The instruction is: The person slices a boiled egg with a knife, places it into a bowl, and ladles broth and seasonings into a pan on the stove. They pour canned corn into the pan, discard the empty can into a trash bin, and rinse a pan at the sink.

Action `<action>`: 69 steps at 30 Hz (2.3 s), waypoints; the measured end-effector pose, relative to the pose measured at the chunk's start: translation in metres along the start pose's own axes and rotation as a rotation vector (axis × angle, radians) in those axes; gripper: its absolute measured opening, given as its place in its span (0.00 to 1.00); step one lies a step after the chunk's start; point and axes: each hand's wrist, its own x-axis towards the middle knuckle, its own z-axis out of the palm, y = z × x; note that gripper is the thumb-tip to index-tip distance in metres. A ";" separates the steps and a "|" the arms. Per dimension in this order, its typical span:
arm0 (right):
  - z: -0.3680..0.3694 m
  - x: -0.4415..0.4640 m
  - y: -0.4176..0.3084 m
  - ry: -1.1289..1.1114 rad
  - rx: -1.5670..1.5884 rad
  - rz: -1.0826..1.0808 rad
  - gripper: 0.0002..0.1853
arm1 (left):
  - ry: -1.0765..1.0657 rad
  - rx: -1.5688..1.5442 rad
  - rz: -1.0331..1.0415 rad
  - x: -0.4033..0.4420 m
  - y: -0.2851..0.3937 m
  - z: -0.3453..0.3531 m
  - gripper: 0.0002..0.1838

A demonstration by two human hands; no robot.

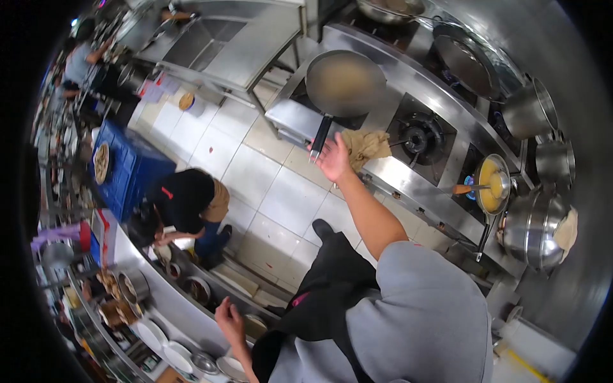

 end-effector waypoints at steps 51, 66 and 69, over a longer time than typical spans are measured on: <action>-0.137 -0.128 -0.063 0.460 0.146 -0.359 0.30 | -0.908 -0.054 0.300 0.207 -0.052 0.225 0.17; -0.447 0.254 0.132 0.816 -1.514 -0.137 0.28 | -0.729 0.125 -0.036 0.139 -0.068 0.309 0.26; -0.430 0.315 0.124 0.775 -1.466 0.049 0.31 | -0.682 0.141 -0.053 0.140 -0.066 0.311 0.26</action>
